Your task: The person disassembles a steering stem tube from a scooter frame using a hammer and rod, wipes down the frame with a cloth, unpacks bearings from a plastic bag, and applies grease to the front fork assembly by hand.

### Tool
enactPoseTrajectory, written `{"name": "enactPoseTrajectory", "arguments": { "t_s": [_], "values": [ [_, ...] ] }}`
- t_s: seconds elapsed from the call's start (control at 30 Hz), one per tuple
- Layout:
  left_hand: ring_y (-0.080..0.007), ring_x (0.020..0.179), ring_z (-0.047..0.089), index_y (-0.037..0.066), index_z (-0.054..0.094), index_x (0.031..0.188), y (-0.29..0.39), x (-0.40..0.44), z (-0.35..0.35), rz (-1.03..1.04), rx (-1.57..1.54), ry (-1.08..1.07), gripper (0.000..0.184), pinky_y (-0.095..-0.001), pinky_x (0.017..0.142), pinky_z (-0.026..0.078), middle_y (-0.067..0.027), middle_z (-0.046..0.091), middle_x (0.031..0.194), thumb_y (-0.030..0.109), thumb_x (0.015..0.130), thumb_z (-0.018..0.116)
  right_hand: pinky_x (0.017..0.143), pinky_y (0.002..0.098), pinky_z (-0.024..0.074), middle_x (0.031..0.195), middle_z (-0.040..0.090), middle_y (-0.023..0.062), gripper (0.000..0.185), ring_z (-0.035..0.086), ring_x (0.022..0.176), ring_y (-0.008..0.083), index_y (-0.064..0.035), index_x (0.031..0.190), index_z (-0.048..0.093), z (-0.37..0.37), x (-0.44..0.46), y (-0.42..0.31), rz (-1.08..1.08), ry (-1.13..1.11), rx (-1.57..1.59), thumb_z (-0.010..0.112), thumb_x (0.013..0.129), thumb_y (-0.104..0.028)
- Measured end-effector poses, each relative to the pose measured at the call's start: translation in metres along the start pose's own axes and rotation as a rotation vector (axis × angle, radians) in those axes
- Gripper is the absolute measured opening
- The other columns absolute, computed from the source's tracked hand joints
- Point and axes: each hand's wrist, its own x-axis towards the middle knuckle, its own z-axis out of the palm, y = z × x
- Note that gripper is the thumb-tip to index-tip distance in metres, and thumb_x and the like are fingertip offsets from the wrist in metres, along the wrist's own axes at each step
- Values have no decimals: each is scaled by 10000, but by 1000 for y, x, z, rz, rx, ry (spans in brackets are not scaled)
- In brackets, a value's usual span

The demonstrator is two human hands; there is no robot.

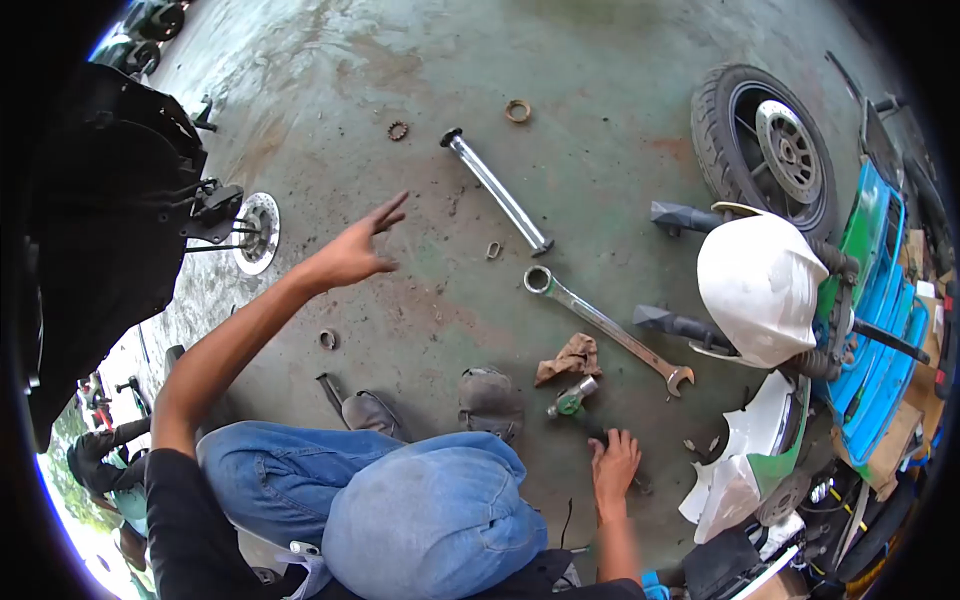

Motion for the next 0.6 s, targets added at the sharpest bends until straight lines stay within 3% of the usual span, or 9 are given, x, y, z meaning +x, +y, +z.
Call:
{"name": "enactPoseTrajectory", "arguments": {
  "t_s": [0.07, 0.13, 0.27, 0.33, 0.43, 0.5, 0.53, 0.57, 0.6],
  "values": [
    [-317, 1121, 637, 118, 222, 1582, 29, 61, 28, -308, -316, 19, 920, -475, 930, 526, -206, 579, 1369, 288, 857, 762, 823, 479, 441, 1012, 602, 142, 246, 563, 962, 374, -68, 1016, 650, 4, 0, -5, 28, 47, 62, 747, 811, -163],
    [-291, 1000, 670, 44, 333, 1498, 30, 127, 60, -486, -544, 112, 851, -489, 844, 549, -215, 633, 1257, 370, 841, 765, 806, 490, 446, 987, 602, 142, 230, 559, 932, 381, -61, 995, 657, 10, -4, -2, 41, 114, 62, 745, 798, -142],
    [-360, 1108, 657, -39, 397, 1318, 34, 196, 121, -630, -304, 601, 750, -472, 942, 528, -247, 648, 1197, 362, 803, 767, 798, 503, 447, 967, 595, 147, 206, 551, 909, 386, -50, 972, 657, 19, -8, -6, 66, 145, 84, 734, 791, -111],
    [-378, 1114, 655, -37, 414, 1273, 50, 194, 120, -727, -303, 657, 715, -465, 977, 511, -244, 661, 1178, 308, 764, 779, 815, 497, 445, 963, 585, 146, 214, 543, 908, 389, -44, 972, 650, 22, -8, -9, 113, 165, 54, 730, 782, -99],
    [-417, 1096, 650, -103, 417, 1270, 49, 191, 123, -651, -346, 725, 771, -455, 962, 521, -295, 658, 1155, 331, 753, 789, 864, 498, 431, 1013, 528, 196, 294, 509, 991, 413, -10, 1023, 585, 25, -11, -10, 90, 149, 5, 720, 789, -128],
    [-393, 947, 699, -123, 527, 1121, 18, 202, 132, -464, -446, 845, 601, -469, 856, 546, -292, 683, 1025, 302, 775, 773, 895, 537, 389, 1005, 505, 244, 327, 482, 1017, 453, 26, 1052, 562, 39, -12, 2, 67, 171, 69, 678, 872, -222],
    [-329, 774, 709, -112, 569, 990, 10, 201, 121, -408, -479, 788, 454, -452, 719, 566, -243, 685, 880, 278, 811, 719, 902, 544, 378, 1032, 491, 257, 413, 464, 1032, 468, 28, 1088, 555, 41, -14, 8, 14, 192, 107, 644, 914, -336],
    [-250, 618, 657, -58, 565, 873, 22, 178, 95, -361, -701, 684, 337, -417, 597, 558, -156, 641, 751, 263, 836, 661, 762, 455, 446, 906, 530, 189, 414, 556, 865, 353, 37, 1053, 569, 53, -10, 23, -189, 369, -77, 603, 964, -366],
    [-189, 532, 569, 8, 540, 904, 28, 161, 81, -295, -1060, 654, 263, -369, 532, 524, -68, 556, 682, 249, 846, 626, 857, 568, 446, 1001, 592, 248, 506, 566, 948, 457, -22, 1158, 610, 31, -16, 16, -112, 209, -107, 639, 933, -475]
  ]
}}
